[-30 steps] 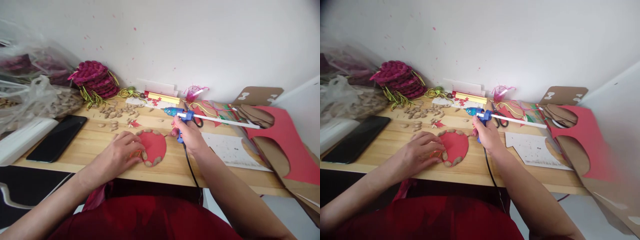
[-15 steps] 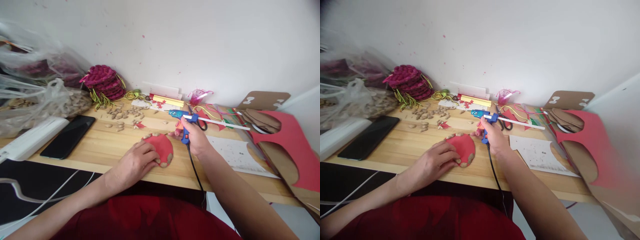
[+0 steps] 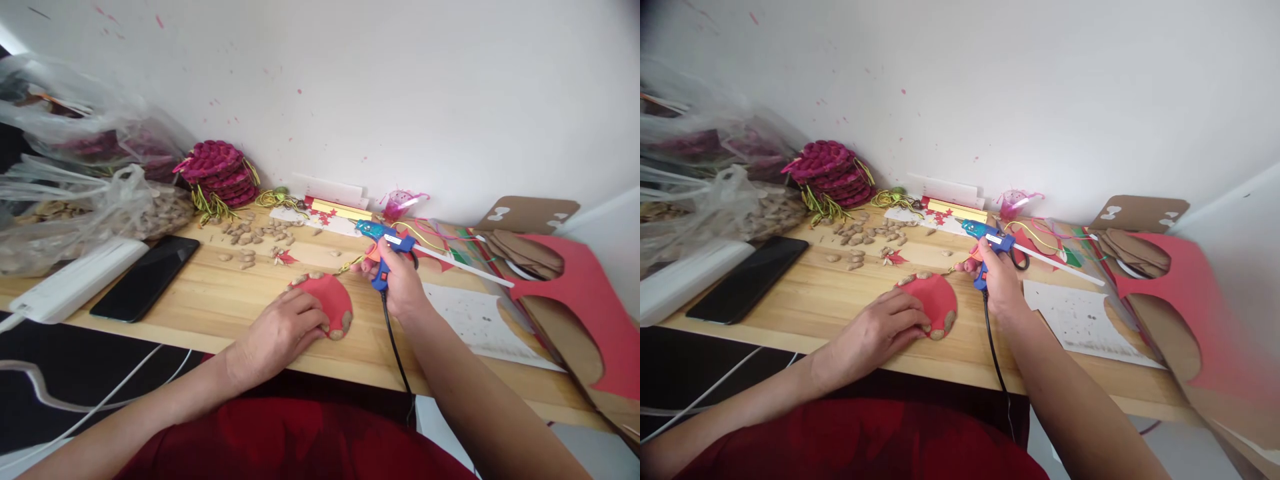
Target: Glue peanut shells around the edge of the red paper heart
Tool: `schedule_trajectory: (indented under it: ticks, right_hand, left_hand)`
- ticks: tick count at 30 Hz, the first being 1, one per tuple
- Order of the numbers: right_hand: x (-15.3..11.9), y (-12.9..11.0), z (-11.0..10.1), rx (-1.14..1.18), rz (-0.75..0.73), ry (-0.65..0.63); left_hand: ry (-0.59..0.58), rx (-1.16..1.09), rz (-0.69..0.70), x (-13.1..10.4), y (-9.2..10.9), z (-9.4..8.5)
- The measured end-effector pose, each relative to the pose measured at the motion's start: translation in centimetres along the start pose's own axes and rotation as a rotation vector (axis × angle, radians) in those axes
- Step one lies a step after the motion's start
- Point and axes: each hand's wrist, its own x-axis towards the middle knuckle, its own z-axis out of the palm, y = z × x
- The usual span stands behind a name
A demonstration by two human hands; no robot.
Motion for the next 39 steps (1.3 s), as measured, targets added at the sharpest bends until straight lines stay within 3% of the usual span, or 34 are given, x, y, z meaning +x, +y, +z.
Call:
schedule_trajectory:
  ticks: [3,6,8,11,15,20,25,39]
  right_hand:
    - [0.0,-0.1,0.0,0.007,-0.004,0.013]
    - [0.1,0.0,0.0,0.016,-0.007,0.050]
    - [0.3,0.1,-0.1,0.014,-0.021,0.075]
    - [0.4,0.2,-0.2,0.037,-0.046,0.079]
    - [0.5,0.3,-0.2,0.055,-0.046,0.106]
    - [0.4,0.1,-0.1,0.045,-0.037,0.131]
    - [0.2,0.1,-0.1,0.019,-0.029,0.124]
    - [0.2,0.0,0.0,-0.003,-0.028,0.118]
  left_hand:
    - [-0.005,-0.012,0.009,0.4,0.2,-0.1]
    - [-0.004,-0.019,0.050,1.5,-0.1,-1.4]
    - [0.018,0.033,0.062,2.9,-1.2,-2.5]
    - [0.069,0.153,-0.045,5.9,-3.6,-3.6]
    - [-0.051,0.258,-0.202,10.3,-6.1,-3.1]
    - [-0.223,0.384,-0.287,13.4,-6.5,-1.7]
    - [-0.278,0.438,-0.275,14.3,-6.8,-1.2]
    - [-0.260,0.464,-0.252,14.7,-7.2,-1.5]
